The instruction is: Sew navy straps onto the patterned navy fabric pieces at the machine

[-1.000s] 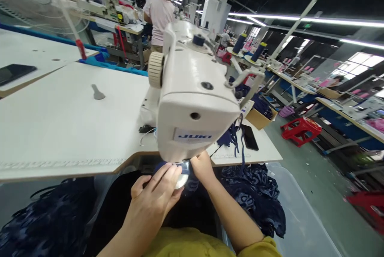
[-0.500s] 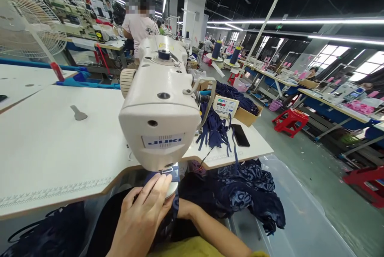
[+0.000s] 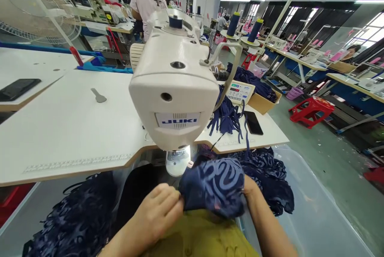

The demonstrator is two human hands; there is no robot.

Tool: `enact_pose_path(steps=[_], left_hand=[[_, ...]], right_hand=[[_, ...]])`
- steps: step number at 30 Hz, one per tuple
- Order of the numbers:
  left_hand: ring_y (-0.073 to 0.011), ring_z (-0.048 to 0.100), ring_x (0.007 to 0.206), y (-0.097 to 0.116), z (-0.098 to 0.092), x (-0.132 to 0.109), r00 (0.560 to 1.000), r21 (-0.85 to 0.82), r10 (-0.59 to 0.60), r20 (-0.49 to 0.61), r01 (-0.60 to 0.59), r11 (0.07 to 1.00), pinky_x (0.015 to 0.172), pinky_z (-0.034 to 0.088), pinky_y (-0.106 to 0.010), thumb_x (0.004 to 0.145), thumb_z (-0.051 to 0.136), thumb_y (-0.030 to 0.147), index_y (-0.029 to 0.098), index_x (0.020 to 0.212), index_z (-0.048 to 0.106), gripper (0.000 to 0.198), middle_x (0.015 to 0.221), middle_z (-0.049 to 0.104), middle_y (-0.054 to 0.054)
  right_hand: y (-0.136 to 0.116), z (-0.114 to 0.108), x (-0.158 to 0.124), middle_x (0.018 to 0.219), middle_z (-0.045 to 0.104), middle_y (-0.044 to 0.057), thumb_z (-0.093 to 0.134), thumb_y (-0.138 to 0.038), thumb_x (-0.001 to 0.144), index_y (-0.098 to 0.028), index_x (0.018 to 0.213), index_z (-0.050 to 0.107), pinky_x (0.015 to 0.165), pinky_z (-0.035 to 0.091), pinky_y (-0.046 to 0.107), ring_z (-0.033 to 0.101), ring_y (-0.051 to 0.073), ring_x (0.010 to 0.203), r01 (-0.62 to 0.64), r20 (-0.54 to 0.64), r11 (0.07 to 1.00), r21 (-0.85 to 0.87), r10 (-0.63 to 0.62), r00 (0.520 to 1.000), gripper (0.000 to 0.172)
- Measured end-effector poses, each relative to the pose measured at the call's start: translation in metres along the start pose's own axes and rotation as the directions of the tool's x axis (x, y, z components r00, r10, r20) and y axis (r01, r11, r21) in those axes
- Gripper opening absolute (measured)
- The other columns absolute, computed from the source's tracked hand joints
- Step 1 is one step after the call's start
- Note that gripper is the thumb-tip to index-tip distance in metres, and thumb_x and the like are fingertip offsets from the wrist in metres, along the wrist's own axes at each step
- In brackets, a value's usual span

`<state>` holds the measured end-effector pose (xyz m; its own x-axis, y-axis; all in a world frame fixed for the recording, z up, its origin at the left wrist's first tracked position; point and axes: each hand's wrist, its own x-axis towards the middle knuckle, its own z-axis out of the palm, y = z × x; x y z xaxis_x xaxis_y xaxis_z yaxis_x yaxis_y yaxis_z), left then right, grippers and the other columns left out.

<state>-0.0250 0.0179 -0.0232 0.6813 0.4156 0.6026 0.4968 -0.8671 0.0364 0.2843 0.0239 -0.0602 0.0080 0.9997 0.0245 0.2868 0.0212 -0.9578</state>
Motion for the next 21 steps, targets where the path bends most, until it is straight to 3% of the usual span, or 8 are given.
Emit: enact_pose_path(steps=[2, 5, 7, 9, 12, 16, 19, 21], left_hand=[[-0.0138, 0.054, 0.06, -0.002, 0.009, -0.019, 0.985, -0.08, 0.0, 0.17, 0.014, 0.997, 0.065, 0.043, -0.028, 0.09, 0.039, 0.012, 0.021, 0.072, 0.055, 0.026, 0.064, 0.058, 0.001], [-0.0169, 0.06, 0.063, -0.005, 0.021, -0.036, 0.912, 0.011, -0.25, 0.326, 0.261, 0.965, 0.058, 0.046, -0.029, 0.092, 0.042, 0.025, 0.02, 0.085, 0.06, 0.02, 0.08, 0.066, -0.004], [-0.021, 0.065, 0.085, -0.004, 0.024, -0.034, 0.887, 0.026, -0.332, 0.321, 0.342, 0.939, 0.069, 0.051, -0.031, 0.09, 0.048, 0.036, 0.017, 0.115, 0.056, 0.032, 0.106, 0.067, -0.01], [-0.0228, 0.063, 0.098, -0.001, 0.025, -0.025, 0.906, -0.002, -0.326, 0.268, 0.339, 0.941, 0.079, 0.051, -0.033, 0.089, 0.05, 0.041, 0.016, 0.128, 0.047, 0.046, 0.116, 0.064, -0.012], [-0.019, 0.064, 0.073, 0.002, 0.028, -0.012, 0.935, -0.008, -0.304, 0.183, 0.311, 0.951, 0.067, 0.051, -0.031, 0.094, 0.039, 0.027, 0.014, 0.104, 0.057, 0.024, 0.084, 0.069, -0.008], [-0.0171, 0.054, 0.05, 0.0, 0.035, -0.014, 0.923, 0.025, -0.35, 0.161, 0.351, 0.936, 0.052, 0.045, -0.03, 0.091, 0.031, 0.013, 0.014, 0.088, 0.055, 0.025, 0.055, 0.057, -0.002], [-0.0169, 0.055, 0.052, 0.002, 0.04, -0.018, 0.919, 0.005, -0.351, 0.179, 0.356, 0.934, 0.051, 0.044, -0.029, 0.092, 0.028, 0.012, 0.016, 0.083, 0.054, 0.027, 0.056, 0.056, -0.002], [-0.0159, 0.054, 0.051, 0.006, 0.041, -0.017, 0.921, -0.02, -0.331, 0.208, 0.342, 0.939, 0.052, 0.043, -0.028, 0.094, 0.031, 0.017, 0.018, 0.076, 0.052, 0.028, 0.056, 0.057, -0.002]], right_hand=[[0.002, -0.013, -0.002, 0.078, 0.065, 0.007, 0.057, -0.052, 0.086, -0.016, 0.079, 0.066, 0.061, 0.051, 0.031, 0.059, 0.017, 0.069, -0.079, 0.104, 0.996, 0.031, 0.075, 0.992, 0.037], [0.001, -0.004, 0.003, 0.057, 0.054, 0.001, 0.057, -0.062, 0.079, -0.015, 0.059, 0.059, 0.053, 0.043, 0.029, 0.048, 0.014, 0.054, -0.201, 0.258, 0.978, 0.061, 0.179, 0.95, 0.051], [-0.002, 0.024, 0.009, 0.059, 0.052, -0.001, 0.056, -0.063, 0.079, -0.015, 0.063, 0.057, 0.057, 0.041, 0.027, 0.045, 0.012, 0.056, -0.261, 0.311, 0.959, 0.111, 0.216, 0.925, 0.05], [-0.009, 0.061, 0.013, 0.065, 0.053, -0.001, 0.054, -0.062, 0.081, -0.015, 0.072, 0.056, 0.063, 0.042, 0.026, 0.047, 0.013, 0.062, -0.296, 0.307, 0.925, 0.24, 0.217, 0.927, 0.048], [-0.022, 0.104, 0.012, 0.066, 0.05, -0.001, 0.045, -0.064, 0.085, -0.017, 0.076, 0.049, 0.062, 0.041, 0.026, 0.046, 0.013, 0.062, -0.305, 0.287, 0.891, 0.337, 0.211, 0.934, 0.048], [-0.039, 0.116, 0.006, 0.064, 0.045, -0.002, 0.031, -0.054, 0.094, -0.02, 0.071, 0.043, 0.058, 0.035, 0.024, 0.042, 0.013, 0.06, -0.028, 0.257, 1.0, 0.008, 0.025, 0.966, 0.043], [-0.042, 0.109, 0.008, 0.061, 0.044, -0.002, 0.03, -0.04, 0.097, -0.02, 0.07, 0.041, 0.055, 0.03, 0.024, 0.04, 0.012, 0.055, 0.141, 0.315, 0.929, -0.343, -0.028, 0.949, 0.035], [-0.04, 0.108, 0.012, 0.063, 0.05, 0.0, 0.036, -0.032, 0.096, -0.02, 0.071, 0.045, 0.057, 0.031, 0.025, 0.045, 0.014, 0.057, 0.17, 0.299, 0.839, -0.517, -0.01, 0.954, 0.029]])
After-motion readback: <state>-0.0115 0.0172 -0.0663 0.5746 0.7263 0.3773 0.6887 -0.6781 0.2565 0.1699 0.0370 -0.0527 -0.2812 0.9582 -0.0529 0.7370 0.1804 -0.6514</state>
